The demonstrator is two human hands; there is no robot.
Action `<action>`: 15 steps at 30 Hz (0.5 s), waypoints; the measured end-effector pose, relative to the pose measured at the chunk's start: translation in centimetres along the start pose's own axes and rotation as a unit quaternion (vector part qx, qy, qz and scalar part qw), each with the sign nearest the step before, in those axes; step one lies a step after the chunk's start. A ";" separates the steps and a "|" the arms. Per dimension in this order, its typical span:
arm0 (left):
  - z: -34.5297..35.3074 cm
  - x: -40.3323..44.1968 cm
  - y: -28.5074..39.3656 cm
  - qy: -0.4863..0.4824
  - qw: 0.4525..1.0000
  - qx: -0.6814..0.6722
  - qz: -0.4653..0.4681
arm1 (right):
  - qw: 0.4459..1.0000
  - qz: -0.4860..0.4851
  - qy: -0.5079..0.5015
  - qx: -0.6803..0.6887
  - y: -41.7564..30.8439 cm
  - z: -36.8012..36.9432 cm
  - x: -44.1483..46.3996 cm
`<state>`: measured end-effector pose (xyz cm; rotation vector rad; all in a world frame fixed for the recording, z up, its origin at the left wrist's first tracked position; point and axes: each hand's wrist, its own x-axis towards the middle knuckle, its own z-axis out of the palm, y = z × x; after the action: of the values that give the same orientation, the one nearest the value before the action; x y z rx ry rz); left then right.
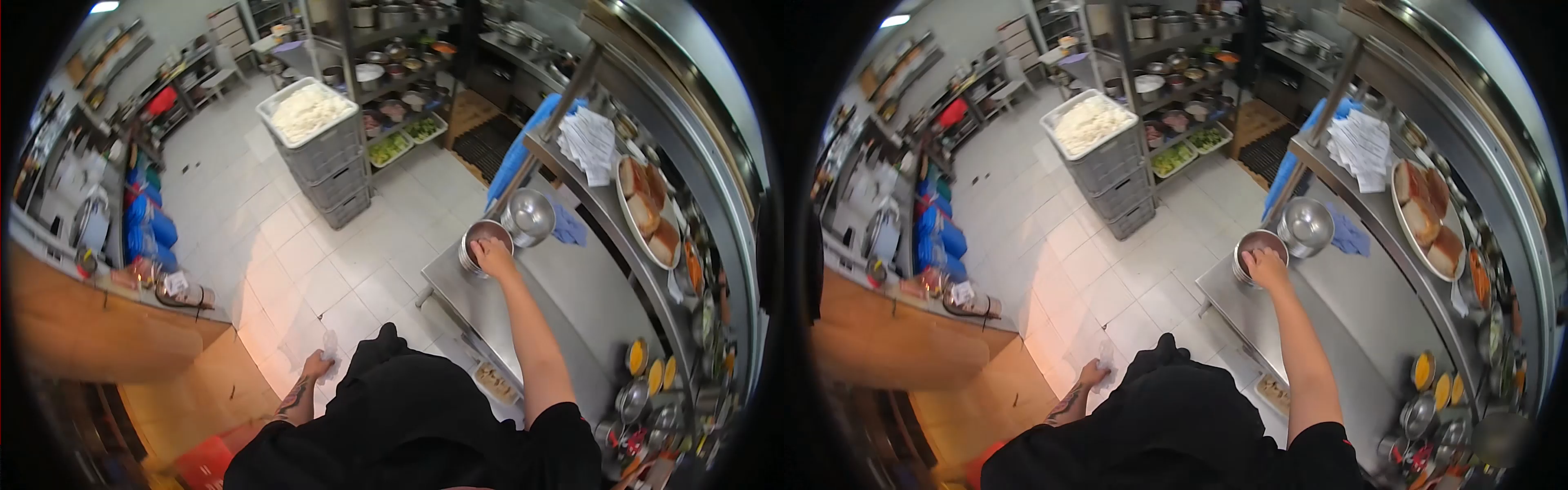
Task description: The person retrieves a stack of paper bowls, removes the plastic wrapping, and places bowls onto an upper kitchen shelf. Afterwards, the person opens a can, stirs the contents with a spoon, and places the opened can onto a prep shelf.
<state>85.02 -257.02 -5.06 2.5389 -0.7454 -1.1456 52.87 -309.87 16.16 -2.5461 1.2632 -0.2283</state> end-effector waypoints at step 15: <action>9.1 -14.6 -4.4 0.046 0.992 -0.074 -0.089 | 0.972 -0.145 0.152 0.102 -0.7 3.9 -0.8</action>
<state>71.55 -245.57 -3.82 2.5529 -0.4028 -1.0826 53.93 -308.08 12.70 -2.5709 0.8942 -0.7937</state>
